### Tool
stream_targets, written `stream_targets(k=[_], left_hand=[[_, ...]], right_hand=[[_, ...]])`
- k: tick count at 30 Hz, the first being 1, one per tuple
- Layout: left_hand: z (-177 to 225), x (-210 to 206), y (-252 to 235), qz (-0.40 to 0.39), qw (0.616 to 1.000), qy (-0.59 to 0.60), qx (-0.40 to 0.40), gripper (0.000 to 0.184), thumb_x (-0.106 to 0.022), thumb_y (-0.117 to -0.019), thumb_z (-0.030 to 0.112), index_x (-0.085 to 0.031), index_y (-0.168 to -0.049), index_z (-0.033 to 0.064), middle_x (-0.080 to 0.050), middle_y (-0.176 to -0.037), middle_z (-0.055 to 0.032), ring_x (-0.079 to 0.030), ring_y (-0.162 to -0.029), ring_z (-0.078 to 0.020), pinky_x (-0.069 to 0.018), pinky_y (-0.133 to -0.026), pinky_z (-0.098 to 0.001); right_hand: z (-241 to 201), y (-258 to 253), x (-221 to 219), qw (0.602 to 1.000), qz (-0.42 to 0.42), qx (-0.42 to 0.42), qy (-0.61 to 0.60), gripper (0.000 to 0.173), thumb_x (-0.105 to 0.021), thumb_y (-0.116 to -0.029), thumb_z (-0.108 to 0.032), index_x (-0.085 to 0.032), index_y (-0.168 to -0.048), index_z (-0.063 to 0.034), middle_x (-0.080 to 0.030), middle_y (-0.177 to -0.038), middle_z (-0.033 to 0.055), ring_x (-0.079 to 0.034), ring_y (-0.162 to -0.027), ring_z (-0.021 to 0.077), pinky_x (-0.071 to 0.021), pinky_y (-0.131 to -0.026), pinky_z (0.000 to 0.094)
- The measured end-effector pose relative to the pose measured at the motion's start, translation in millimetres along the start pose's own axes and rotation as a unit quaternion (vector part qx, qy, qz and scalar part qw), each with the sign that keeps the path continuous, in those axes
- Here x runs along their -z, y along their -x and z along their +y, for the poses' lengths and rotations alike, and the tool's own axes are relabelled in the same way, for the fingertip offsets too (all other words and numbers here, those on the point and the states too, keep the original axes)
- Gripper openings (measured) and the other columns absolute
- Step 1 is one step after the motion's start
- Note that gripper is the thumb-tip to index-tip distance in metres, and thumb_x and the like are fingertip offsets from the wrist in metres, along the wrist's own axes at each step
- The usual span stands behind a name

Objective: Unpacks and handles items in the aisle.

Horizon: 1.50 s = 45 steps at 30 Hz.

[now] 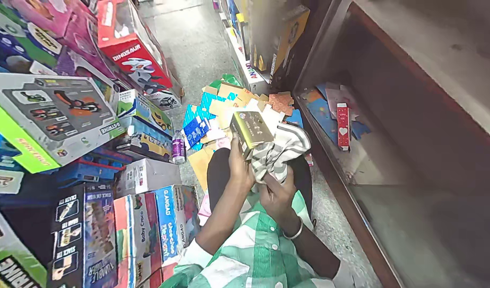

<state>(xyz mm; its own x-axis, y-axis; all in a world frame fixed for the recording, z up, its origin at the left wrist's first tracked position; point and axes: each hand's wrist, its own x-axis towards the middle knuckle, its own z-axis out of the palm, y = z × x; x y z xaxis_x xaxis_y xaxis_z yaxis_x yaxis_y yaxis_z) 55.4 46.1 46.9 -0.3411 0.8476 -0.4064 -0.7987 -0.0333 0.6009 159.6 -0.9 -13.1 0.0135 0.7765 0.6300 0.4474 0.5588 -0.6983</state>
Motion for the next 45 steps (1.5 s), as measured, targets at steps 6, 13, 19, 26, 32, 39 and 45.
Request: stream_targets(k=[6, 13, 19, 26, 32, 39, 45], left_hand=[[17, 45, -21, -0.112, 0.981, 0.149, 0.053, 0.044, -0.035, -0.1054, 0.048, -0.06, -0.126, 0.018, -0.067, -0.122, -0.0119, -0.066, -0.113, -0.0283, -0.0549, -0.094, -0.0531], [-4, 34, 10, -0.162, 0.975, -0.144, 0.045, 0.059, -0.032, -0.1033, 0.065, -0.061, -0.118, 0.0158, -0.074, -0.095, 0.0006, -0.073, -0.087, -0.0096, -0.0629, -0.075, -0.0299], [-22, 34, 17, -0.146, 0.974, -0.16, 0.07, 0.059, -0.024, -0.1069, 0.058, -0.063, -0.117, 0.0144, -0.073, -0.094, -0.0011, -0.072, -0.085, -0.0103, -0.0625, -0.075, -0.0306], [-5, 41, -2, -0.076, 0.994, -0.015, 0.078, 0.061, -0.023, -0.1061, 0.062, -0.062, -0.125, 0.0199, -0.074, -0.105, -0.0062, -0.073, -0.093, -0.0181, -0.0628, -0.076, -0.0389], [-5, 42, 0, -0.086, 0.993, -0.022, 0.081, 0.062, -0.023, -0.1052, 0.064, -0.065, -0.12, 0.0212, -0.074, -0.102, -0.0044, -0.074, -0.091, -0.0168, -0.0632, -0.075, -0.0378], [-7, 44, -1, -0.077, 0.992, -0.049, 0.087, 0.061, -0.023, -0.1059, 0.062, -0.064, -0.12, 0.0201, -0.074, -0.1, -0.0039, -0.073, -0.089, -0.0158, -0.0629, -0.074, -0.0367], [-15, 53, -9, -0.07, 0.99, -0.041, 0.119, 0.063, -0.022, -0.1047, 0.065, -0.065, -0.12, 0.021, -0.074, -0.101, -0.0037, -0.073, -0.089, -0.0155, -0.0627, -0.074, -0.0361]], right_hand=[[35, -11, 39, 0.993, 0.023, -0.047, -0.102, 0.031, -0.065, -0.0906, -0.036, -0.074, -0.082, -0.0076, -0.071, -0.091, 0.0033, -0.066, -0.09, 0.0007, -0.0558, -0.08, 0.0186], [13, -38, 22, 0.978, 0.055, -0.146, -0.142, 0.034, -0.065, -0.0961, -0.031, -0.071, -0.098, 0.0015, -0.064, -0.103, 0.0094, -0.063, -0.092, 0.0052, -0.0551, -0.079, 0.0209], [12, -82, 16, 0.944, 0.04, -0.261, -0.195, 0.025, -0.051, -0.1077, -0.028, -0.064, -0.12, -0.0098, -0.064, -0.094, -0.0023, -0.064, -0.078, 0.003, -0.0576, -0.068, 0.0226], [6, -28, 10, 0.958, -0.003, -0.241, -0.158, 0.02, -0.065, -0.0931, -0.018, -0.074, -0.089, -0.0007, -0.067, -0.093, 0.0058, -0.064, -0.083, 0.0025, -0.0548, -0.072, 0.018], [9, -24, 17, 0.969, -0.003, -0.206, -0.139, 0.024, -0.068, -0.092, -0.025, -0.073, -0.084, -0.0034, -0.068, -0.091, 0.0042, -0.064, -0.081, 0.003, -0.0547, -0.072, 0.019], [10, -18, 17, 0.963, 0.002, -0.223, -0.153, 0.021, -0.065, -0.0934, -0.02, -0.073, -0.088, -0.0016, -0.065, -0.088, 0.0011, -0.063, -0.078, 0.0013, -0.0542, -0.07, 0.0176], [14, -14, 15, 0.96, -0.01, -0.244, -0.137, 0.022, -0.064, -0.0939, -0.02, -0.074, -0.089, -0.0006, -0.066, -0.091, 0.0035, -0.063, -0.084, 0.0026, -0.0539, -0.074, 0.0177]])
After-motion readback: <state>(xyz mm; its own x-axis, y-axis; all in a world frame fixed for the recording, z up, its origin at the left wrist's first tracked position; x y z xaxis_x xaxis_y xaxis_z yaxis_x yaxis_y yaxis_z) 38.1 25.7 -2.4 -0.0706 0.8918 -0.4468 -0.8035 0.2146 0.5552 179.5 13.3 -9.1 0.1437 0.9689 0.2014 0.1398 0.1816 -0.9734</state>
